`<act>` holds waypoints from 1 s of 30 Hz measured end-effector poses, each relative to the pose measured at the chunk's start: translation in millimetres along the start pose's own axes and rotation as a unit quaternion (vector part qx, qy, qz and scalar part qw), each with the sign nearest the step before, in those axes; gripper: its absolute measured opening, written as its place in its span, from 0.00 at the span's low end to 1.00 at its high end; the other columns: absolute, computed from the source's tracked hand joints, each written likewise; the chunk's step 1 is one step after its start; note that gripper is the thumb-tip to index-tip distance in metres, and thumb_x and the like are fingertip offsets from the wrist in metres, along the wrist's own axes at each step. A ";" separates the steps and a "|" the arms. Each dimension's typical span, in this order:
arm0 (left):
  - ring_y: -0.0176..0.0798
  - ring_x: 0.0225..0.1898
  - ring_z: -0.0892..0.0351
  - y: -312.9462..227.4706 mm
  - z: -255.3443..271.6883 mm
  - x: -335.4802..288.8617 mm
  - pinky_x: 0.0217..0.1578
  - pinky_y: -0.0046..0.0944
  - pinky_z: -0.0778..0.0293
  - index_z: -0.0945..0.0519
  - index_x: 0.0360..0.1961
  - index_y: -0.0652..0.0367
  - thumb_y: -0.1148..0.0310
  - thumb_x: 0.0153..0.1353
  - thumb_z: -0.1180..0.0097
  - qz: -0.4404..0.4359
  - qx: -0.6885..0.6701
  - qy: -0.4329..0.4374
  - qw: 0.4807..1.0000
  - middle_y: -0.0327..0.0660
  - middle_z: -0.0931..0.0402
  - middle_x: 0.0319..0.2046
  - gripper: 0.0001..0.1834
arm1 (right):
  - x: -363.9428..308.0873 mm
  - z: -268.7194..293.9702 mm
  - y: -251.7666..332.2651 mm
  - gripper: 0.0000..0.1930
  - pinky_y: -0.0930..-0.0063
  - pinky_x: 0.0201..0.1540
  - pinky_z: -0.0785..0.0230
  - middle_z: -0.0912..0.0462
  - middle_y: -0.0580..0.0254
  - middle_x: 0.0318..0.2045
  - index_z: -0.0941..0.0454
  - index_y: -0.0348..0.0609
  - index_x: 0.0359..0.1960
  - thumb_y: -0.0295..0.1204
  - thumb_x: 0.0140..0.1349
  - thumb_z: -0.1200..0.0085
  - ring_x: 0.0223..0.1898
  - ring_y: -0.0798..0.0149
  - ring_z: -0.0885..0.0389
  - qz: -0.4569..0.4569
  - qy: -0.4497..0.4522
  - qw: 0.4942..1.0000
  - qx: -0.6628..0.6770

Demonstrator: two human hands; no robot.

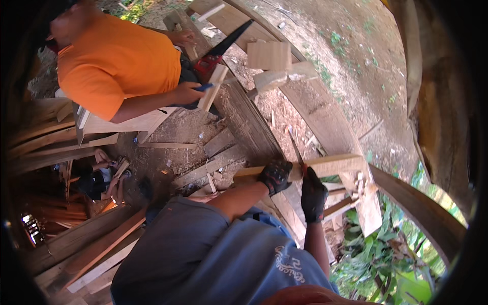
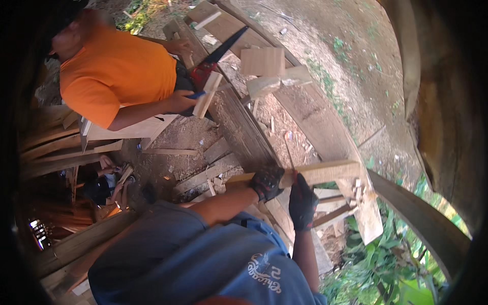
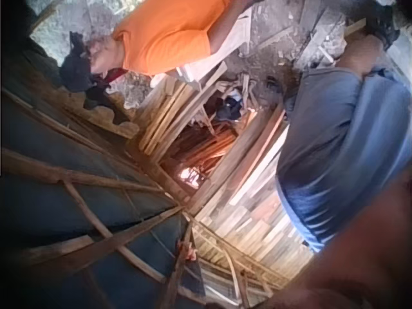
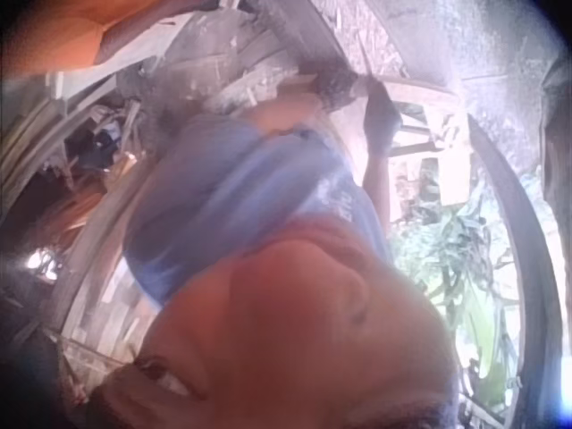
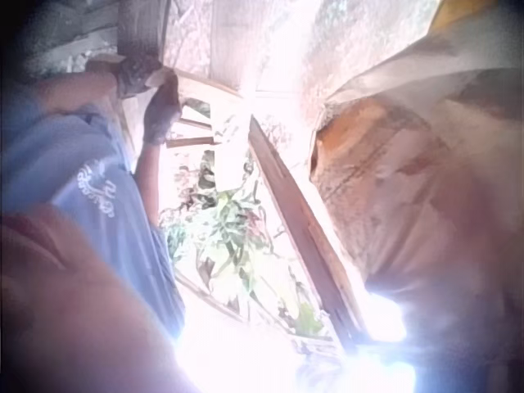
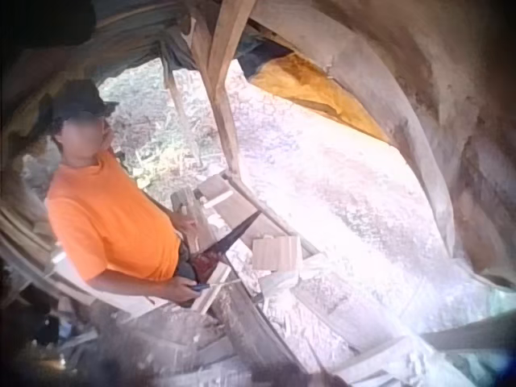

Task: The person saws a wooden plank by hand and moves a large wooden beam into position on a frame.

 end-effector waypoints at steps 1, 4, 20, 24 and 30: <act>0.56 0.49 0.13 -0.1 5.0 -0.7 0.52 0.57 0.20 0.21 0.55 0.56 0.48 0.57 0.30 0.006 -0.019 0.005 1.000 0.51 0.15 0.48 0.31 | -4.7 2.3 -1.0 0.20 0.55 0.52 0.18 0.11 0.37 0.51 0.14 0.41 0.62 0.38 0.76 0.44 0.51 0.42 0.09 -0.008 0.000 1.000 -0.005; 0.55 0.51 0.14 1.2 -5.6 1.6 0.54 0.56 0.20 0.21 0.56 0.54 0.47 0.57 0.30 -0.011 -0.002 -0.032 0.999 0.49 0.16 0.49 0.31 | 5.1 10.9 -5.1 0.20 0.59 0.55 0.18 0.10 0.37 0.51 0.13 0.39 0.59 0.39 0.76 0.43 0.53 0.45 0.09 -0.010 -0.019 1.000 -0.012; 0.55 0.46 0.11 -2.3 -11.6 6.5 0.51 0.56 0.19 0.19 0.50 0.53 0.43 0.58 0.32 0.006 0.053 -0.026 0.998 0.50 0.12 0.43 0.29 | -44.9 -2.0 -30.2 0.23 0.55 0.64 0.23 0.13 0.38 0.60 0.20 0.38 0.68 0.37 0.77 0.42 0.63 0.44 0.14 -0.027 -0.039 0.991 0.122; 0.56 0.52 0.11 -7.0 4.3 7.5 0.55 0.57 0.20 0.18 0.55 0.53 0.40 0.59 0.32 0.038 0.032 0.052 0.997 0.51 0.11 0.48 0.33 | -58.8 -14.1 -51.7 0.24 0.55 0.63 0.23 0.13 0.39 0.60 0.21 0.40 0.70 0.36 0.77 0.43 0.62 0.44 0.13 0.008 -0.060 0.994 0.095; 0.57 0.52 0.11 -9.7 5.4 6.6 0.56 0.58 0.20 0.18 0.58 0.54 0.36 0.59 0.33 0.017 0.063 0.028 0.997 0.51 0.12 0.49 0.37 | -106.2 -40.7 -105.5 0.26 0.46 0.59 0.22 0.16 0.38 0.62 0.26 0.42 0.75 0.36 0.78 0.46 0.60 0.36 0.14 0.054 -0.086 0.986 0.130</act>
Point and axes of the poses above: each hand's wrist, its own x-axis towards the middle knuckle, its own z-axis out of the back of the hand, y = z × x, the point moved 8 cm from there along x, towards the middle knuckle
